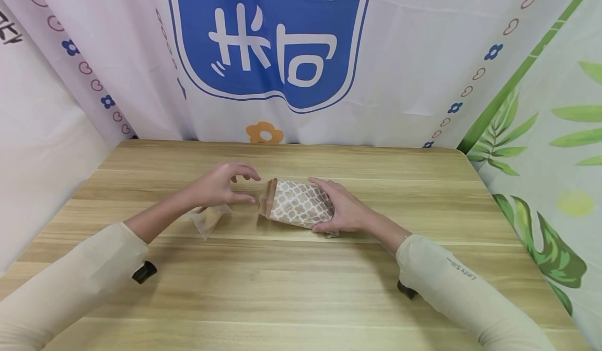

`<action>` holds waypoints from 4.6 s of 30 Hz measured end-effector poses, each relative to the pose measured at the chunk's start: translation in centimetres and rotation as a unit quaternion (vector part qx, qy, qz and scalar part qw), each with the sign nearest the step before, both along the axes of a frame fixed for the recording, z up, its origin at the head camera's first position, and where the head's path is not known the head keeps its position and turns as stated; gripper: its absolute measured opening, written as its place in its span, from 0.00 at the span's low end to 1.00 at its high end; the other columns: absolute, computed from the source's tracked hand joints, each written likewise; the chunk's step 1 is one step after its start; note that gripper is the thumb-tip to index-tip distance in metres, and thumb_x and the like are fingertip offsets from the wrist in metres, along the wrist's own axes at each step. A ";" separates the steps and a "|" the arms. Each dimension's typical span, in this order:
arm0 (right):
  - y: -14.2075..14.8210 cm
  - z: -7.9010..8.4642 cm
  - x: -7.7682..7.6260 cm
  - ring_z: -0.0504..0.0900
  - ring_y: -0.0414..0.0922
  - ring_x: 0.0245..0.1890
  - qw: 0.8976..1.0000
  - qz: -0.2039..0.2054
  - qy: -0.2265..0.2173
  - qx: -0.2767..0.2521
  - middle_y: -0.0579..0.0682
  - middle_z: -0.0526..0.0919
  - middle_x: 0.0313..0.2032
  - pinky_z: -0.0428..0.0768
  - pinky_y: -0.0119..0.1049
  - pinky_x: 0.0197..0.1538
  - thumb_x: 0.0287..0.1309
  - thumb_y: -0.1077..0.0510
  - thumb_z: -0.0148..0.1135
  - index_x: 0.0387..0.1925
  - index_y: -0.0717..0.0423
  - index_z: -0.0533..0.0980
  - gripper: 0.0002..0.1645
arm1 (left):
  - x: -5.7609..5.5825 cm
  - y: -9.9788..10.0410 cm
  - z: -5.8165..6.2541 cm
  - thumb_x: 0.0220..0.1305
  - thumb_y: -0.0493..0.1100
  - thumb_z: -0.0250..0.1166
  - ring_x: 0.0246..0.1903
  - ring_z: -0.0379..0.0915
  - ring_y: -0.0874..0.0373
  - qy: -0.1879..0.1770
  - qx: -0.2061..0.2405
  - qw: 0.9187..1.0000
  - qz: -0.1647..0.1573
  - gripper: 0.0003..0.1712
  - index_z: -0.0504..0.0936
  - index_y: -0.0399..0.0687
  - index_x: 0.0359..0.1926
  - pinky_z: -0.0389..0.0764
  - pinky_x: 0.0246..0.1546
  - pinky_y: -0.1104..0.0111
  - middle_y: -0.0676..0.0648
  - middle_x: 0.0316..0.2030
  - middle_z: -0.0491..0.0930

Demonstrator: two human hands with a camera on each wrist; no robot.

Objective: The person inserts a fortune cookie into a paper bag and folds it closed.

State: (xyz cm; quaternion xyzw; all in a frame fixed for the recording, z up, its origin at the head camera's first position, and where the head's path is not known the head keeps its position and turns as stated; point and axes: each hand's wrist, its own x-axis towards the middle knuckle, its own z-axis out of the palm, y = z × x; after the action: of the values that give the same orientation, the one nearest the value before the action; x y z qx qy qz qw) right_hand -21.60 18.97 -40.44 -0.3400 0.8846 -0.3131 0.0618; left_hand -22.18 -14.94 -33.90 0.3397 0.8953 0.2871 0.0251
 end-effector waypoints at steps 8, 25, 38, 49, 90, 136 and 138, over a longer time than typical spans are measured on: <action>0.1 -0.1 -0.1 0.61 0.59 0.76 1.000 -0.001 -0.003 -0.002 0.58 0.62 0.77 0.60 0.61 0.76 0.41 0.43 0.86 0.81 0.51 0.53 0.72 | -0.3 -1.0 -0.3 0.57 0.40 0.79 0.53 0.78 0.39 -0.010 -0.031 0.999 -0.002 0.27 0.83 0.31 0.54 0.80 0.56 0.46 0.37 0.52 0.84; 0.1 -0.1 -0.2 0.60 0.60 0.76 1.000 0.004 -0.002 -0.001 0.59 0.61 0.77 0.59 0.60 0.76 0.42 0.43 0.85 0.81 0.55 0.53 0.72 | -0.7 -4.9 0.2 0.59 0.36 0.77 0.47 0.81 0.40 -0.089 -0.044 0.993 -0.065 0.19 0.86 0.30 0.50 0.84 0.50 0.49 0.36 0.47 0.86; 0.1 0.1 -0.2 0.60 0.61 0.76 1.000 0.009 0.006 0.002 0.60 0.61 0.77 0.59 0.61 0.76 0.43 0.42 0.85 0.81 0.54 0.53 0.71 | -1.1 -5.8 -0.1 0.61 0.31 0.73 0.41 0.83 0.51 -0.080 -0.065 0.992 -0.068 0.10 0.88 0.32 0.44 0.84 0.47 0.49 0.43 0.38 0.88; 0.0 0.2 -0.1 0.61 0.62 0.76 1.000 0.007 -0.001 0.004 0.61 0.61 0.77 0.60 0.63 0.75 0.44 0.41 0.84 0.81 0.55 0.53 0.71 | -1.5 -5.2 -0.4 0.61 0.21 0.67 0.33 0.80 0.57 -0.049 -0.077 0.994 -0.062 0.12 0.86 0.29 0.46 0.85 0.38 0.62 0.47 0.30 0.85; 0.1 -0.2 -0.3 0.61 0.61 0.75 1.000 0.008 0.003 0.002 0.61 0.62 0.76 0.60 0.62 0.75 0.42 0.43 0.85 0.81 0.55 0.53 0.71 | -0.7 -6.6 -1.8 0.47 0.50 0.86 0.47 0.80 0.46 -0.009 -0.056 0.997 -0.048 0.26 0.89 0.40 0.43 0.82 0.50 0.48 0.46 0.43 0.85; 0.1 0.0 -0.3 0.61 0.60 0.76 1.000 0.003 -0.004 0.009 0.60 0.61 0.77 0.60 0.61 0.76 0.43 0.42 0.85 0.81 0.53 0.53 0.71 | 0.3 -6.7 -1.9 0.42 0.56 0.86 0.58 0.74 0.40 0.080 -0.190 0.978 -0.014 0.45 0.81 0.38 0.58 0.72 0.62 0.38 0.39 0.56 0.81; 0.1 0.0 -0.3 0.61 0.61 0.76 1.000 0.005 -0.003 0.007 0.60 0.61 0.77 0.60 0.62 0.76 0.43 0.42 0.85 0.81 0.53 0.53 0.71 | 0.3 -6.8 -2.0 0.41 0.57 0.86 0.59 0.73 0.39 0.087 -0.206 0.975 -0.011 0.46 0.81 0.38 0.58 0.71 0.63 0.38 0.39 0.56 0.81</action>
State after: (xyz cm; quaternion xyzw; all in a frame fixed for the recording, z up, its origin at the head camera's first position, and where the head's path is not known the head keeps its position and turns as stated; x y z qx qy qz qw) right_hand -21.89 19.04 -40.47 -0.3426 0.8851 -0.3074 0.0684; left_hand -21.87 -21.73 -35.92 0.3603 0.9303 0.0660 0.0198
